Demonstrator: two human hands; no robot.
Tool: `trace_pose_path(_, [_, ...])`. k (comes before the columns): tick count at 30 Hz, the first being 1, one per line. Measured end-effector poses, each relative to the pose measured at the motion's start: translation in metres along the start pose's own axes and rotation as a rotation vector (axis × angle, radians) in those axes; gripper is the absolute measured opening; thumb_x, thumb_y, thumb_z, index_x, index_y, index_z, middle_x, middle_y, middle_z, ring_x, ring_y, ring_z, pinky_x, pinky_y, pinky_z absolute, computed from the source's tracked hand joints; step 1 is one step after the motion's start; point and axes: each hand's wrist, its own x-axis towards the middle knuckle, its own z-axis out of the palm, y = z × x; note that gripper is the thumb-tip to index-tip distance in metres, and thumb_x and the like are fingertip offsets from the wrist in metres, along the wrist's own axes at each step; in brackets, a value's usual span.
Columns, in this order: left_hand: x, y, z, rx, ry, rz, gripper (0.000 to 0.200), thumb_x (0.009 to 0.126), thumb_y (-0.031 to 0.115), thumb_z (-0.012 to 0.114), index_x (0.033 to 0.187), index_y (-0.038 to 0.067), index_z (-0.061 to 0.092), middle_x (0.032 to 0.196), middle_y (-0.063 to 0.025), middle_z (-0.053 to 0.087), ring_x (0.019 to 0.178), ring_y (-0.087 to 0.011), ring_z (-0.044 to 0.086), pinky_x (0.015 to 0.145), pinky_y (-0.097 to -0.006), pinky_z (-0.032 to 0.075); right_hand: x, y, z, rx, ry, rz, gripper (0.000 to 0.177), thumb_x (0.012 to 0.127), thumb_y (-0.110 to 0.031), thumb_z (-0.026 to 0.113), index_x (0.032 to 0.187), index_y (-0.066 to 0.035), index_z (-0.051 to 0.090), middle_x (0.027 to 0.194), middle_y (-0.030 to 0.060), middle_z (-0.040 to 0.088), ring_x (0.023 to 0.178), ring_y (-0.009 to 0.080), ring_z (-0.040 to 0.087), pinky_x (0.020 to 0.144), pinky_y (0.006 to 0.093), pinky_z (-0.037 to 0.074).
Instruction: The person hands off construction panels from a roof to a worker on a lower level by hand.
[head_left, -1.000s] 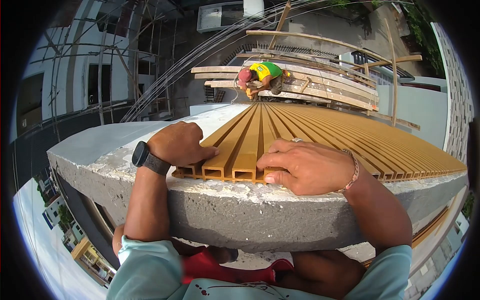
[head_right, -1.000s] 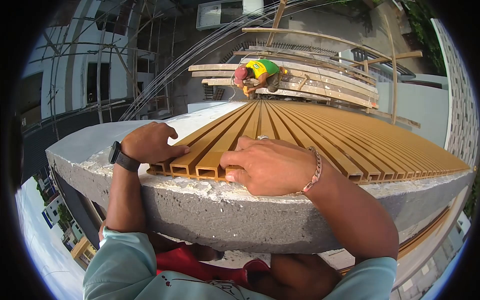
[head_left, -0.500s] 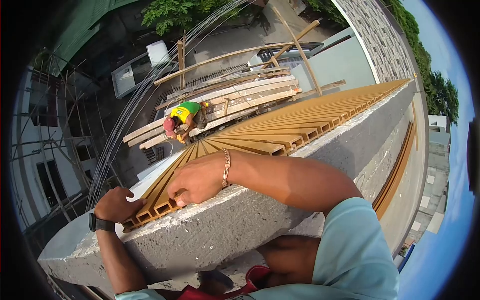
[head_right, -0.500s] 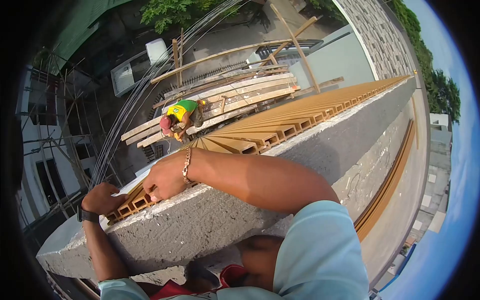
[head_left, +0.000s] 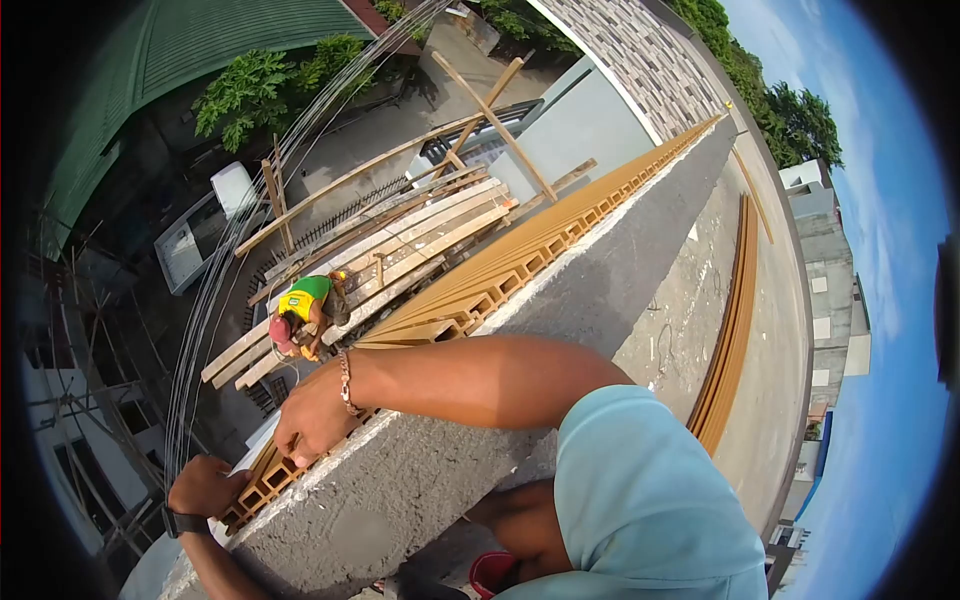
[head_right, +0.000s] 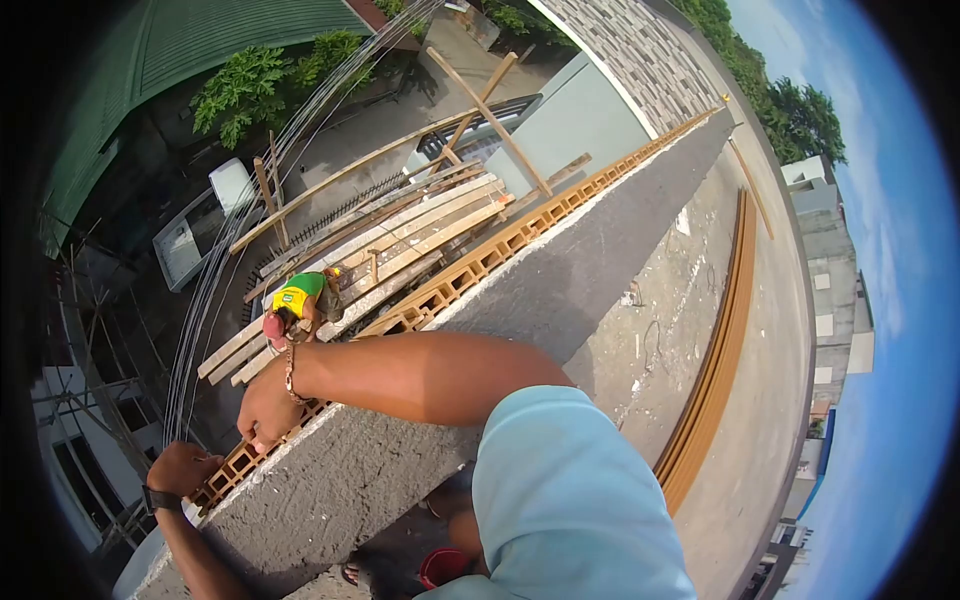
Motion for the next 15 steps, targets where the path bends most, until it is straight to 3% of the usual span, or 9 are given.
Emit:
trace_pose_path(2, [0.0, 0.001, -0.001, 0.004, -0.011, -0.009, 0.047, 0.07, 0.047, 0.069, 0.085, 0.002, 0.07, 0.084, -0.0161, 0.067, 0.08, -0.0293, 0.065, 0.072, -0.0366, 0.051, -0.004, -0.001, -0.001, 0.026, -0.01, -0.011, 0.035, 0.085, -0.035, 0.056, 0.109, -0.009, 0.061, 0.099, 0.0142, 0.064, 0.097, 0.0307, 0.058, 0.083, 0.0405, 0.043])
trace_pose_path(15, [0.006, -0.008, 0.005, -0.025, -0.004, -0.001, 0.043, 0.068, 0.043, 0.07, 0.083, 0.002, 0.07, 0.082, -0.018, 0.066, 0.08, -0.0306, 0.065, 0.073, -0.0373, 0.051, -0.002, 0.002, -0.001, 0.03, -0.007, -0.013, 0.033, 0.085, -0.037, 0.056, 0.105, -0.012, 0.062, 0.098, 0.0128, 0.065, 0.097, 0.0297, 0.059, 0.083, 0.0407, 0.043])
